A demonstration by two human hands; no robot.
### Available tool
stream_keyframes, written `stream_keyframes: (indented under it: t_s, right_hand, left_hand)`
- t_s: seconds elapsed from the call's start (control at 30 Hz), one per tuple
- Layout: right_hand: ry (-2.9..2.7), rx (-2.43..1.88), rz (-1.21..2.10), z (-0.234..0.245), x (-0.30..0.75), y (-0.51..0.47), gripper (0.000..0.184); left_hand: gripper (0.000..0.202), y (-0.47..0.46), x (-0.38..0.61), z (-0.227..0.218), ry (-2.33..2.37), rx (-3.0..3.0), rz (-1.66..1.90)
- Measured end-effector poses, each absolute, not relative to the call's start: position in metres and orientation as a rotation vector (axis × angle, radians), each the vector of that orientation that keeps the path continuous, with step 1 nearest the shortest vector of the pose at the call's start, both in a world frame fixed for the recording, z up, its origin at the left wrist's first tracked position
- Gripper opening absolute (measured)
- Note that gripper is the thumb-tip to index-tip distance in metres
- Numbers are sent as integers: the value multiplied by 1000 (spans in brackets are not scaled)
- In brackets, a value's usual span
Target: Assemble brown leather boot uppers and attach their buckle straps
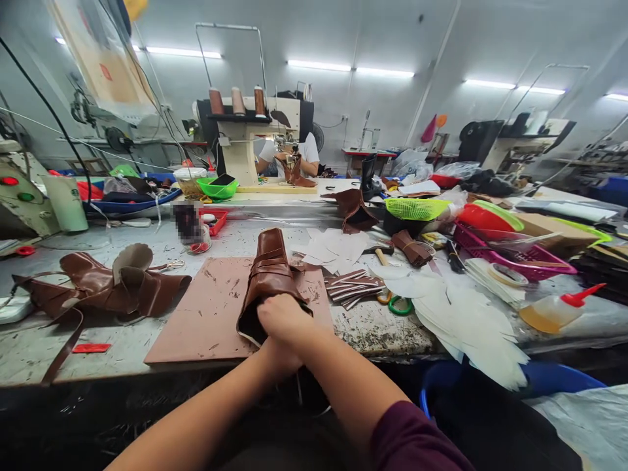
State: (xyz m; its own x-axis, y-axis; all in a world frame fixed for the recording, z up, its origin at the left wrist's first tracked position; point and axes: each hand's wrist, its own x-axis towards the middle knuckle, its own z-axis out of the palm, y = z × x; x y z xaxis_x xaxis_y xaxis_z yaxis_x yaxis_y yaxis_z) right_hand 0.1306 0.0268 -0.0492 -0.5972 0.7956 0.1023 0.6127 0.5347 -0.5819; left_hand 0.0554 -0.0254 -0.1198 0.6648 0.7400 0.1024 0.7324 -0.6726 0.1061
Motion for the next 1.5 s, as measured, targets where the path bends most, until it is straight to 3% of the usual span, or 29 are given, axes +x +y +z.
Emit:
stream_keyframes:
  t_s: [0.17,0.3,0.4,0.5,0.57,0.63,0.67,0.8,1.0,1.2,1.37,1.5]
  right_hand:
    - [-2210,-1320,484,-57,169,68,22]
    - [-2132,-1364,497,-86,183,65,37]
    - [-2118,-1390,538,-100,173,55,42]
    - [-2145,-1408,607,-96,165,53,34]
    - [-2186,-1395,660,-87,165,55,23]
    - [-2232,-1371,714,-81,167,56,16]
    - [-2255,-1364,748,-80,168,56,15]
    - [-2298,-1361,935,-85,179,55,14]
    - [-2165,-1320,1096,-99,192,52,19]
    - [-2061,-1290,1175,-108,192,54,22]
    - [-1960,-1281,1147,-114,184,51,36]
    - [-1940,-1270,1159,-113,181,46,32]
  left_hand:
    - [31,-47,-10,-93,987,2972,277]
    - [33,-59,-59,-87,864,3015,433]
    - [30,-65,-64,-86,917,3001,320]
    - [17,-69,-46,-82,1113,2944,-10]
    - [36,-70,-29,-82,1293,2881,-163]
    - [66,-66,-14,-88,1450,2868,-130]
    - [72,-64,-10,-93,1504,2880,-76]
    - [51,-55,-9,-114,1487,2951,41]
    - [59,-48,-21,-119,1270,3085,273]
    - [54,-45,-12,-121,1346,3030,193]
    - [55,-47,-4,-105,1266,3000,61]
    - [48,-46,3,-91,1192,2921,-36]
